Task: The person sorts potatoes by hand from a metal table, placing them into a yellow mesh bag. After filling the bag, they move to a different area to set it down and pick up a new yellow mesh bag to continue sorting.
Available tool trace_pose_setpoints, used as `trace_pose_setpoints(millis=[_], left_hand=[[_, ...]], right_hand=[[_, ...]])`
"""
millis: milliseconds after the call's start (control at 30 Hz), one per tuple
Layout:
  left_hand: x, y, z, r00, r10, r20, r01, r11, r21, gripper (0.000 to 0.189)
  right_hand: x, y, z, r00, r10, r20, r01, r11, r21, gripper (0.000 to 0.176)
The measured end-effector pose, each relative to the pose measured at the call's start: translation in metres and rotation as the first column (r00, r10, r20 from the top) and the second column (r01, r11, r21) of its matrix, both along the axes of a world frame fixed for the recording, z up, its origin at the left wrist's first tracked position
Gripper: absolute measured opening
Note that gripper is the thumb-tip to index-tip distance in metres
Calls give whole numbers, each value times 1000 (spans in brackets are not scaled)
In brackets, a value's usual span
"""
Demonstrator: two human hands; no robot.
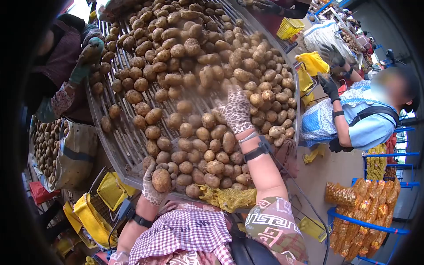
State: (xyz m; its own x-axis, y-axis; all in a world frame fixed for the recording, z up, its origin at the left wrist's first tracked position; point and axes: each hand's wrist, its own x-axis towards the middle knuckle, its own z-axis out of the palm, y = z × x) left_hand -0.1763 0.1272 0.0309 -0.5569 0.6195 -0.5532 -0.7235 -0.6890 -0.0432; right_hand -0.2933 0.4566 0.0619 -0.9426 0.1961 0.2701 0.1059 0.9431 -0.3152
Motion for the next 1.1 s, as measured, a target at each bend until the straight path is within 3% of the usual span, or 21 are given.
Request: trace_pose_setpoints(millis=[67,133,200,233,267,333,367,400,500,533,567,600,633,667,733,800,867,933,1000,1067,1100], left_hand=[[3,-7,-7,999,30,16,-30,999,28,39],[4,-12,-7,997,50,61,-53,998,47,36],[2,-12,-4,996,80,28,-81,997,11,33],[1,-10,-1,997,81,1,-81,997,-16,33],[0,-10,2,996,83,-24,-84,995,-47,33],[0,-13,3,996,77,-44,-79,995,-57,35],[2,-14,3,995,76,-59,-78,997,-28,37],[5,-17,2,994,77,-75,-77,997,3,39],[21,-32,3,989,133,-65,-128,989,75,42],[25,-39,5,984,166,-58,-157,978,136,43],[31,-50,17,983,175,-63,-174,985,24,44],[39,-69,15,976,207,-60,-208,978,0,44],[49,-95,7,963,245,-114,-250,967,-39,44],[63,-123,0,944,285,-168,-302,950,-86,45],[81,-181,-2,895,399,-198,-434,883,-180,45],[94,-238,-3,777,575,-257,-628,738,-247,43],[101,-282,1,733,606,-309,-677,691,-252,42],[104,-315,-4,747,593,-302,-662,705,-255,40],[103,-342,-18,840,407,-358,-539,703,-464,42],[96,-355,-24,904,265,-335,-412,746,-523,40],[92,-361,-35,913,228,-338,-385,752,-535,38]], right_hand=[[-26,25,2,997,-76,12,77,992,-104,64],[-51,19,20,999,-1,43,13,957,-288,65],[-78,2,8,1000,27,16,-20,952,-306,68],[-94,-5,-10,998,30,63,-18,983,-185,72],[-105,-10,-26,983,83,165,-42,970,-240,74],[-117,-27,-52,980,-32,198,3,989,146,69],[-124,-29,-63,977,-45,206,9,985,173,64],[-121,-35,-57,984,-77,161,53,988,147,60],[-118,-15,-49,981,155,116,-141,982,-126,54],[-108,-14,-52,992,123,-29,-122,872,-475,53],[-101,-9,-63,990,109,-89,-135,547,-826,51],[-78,-10,-50,992,126,3,-13,126,-992,50],[-43,-30,-10,976,186,112,136,-126,-983,49],[-22,-29,-19,953,302,30,137,-340,-930,50],[26,-52,-4,898,436,62,319,-546,-775,52],[59,-86,2,806,591,7,355,-474,-806,58],[88,-154,27,844,531,67,251,-281,-926,66],[103,-210,25,782,613,107,224,-116,-968,70],[113,-268,22,678,723,132,267,-76,-961,66],[121,-334,26,620,756,207,330,-12,-944,64],[124,-363,10,633,746,209,234,73,-969,62]])
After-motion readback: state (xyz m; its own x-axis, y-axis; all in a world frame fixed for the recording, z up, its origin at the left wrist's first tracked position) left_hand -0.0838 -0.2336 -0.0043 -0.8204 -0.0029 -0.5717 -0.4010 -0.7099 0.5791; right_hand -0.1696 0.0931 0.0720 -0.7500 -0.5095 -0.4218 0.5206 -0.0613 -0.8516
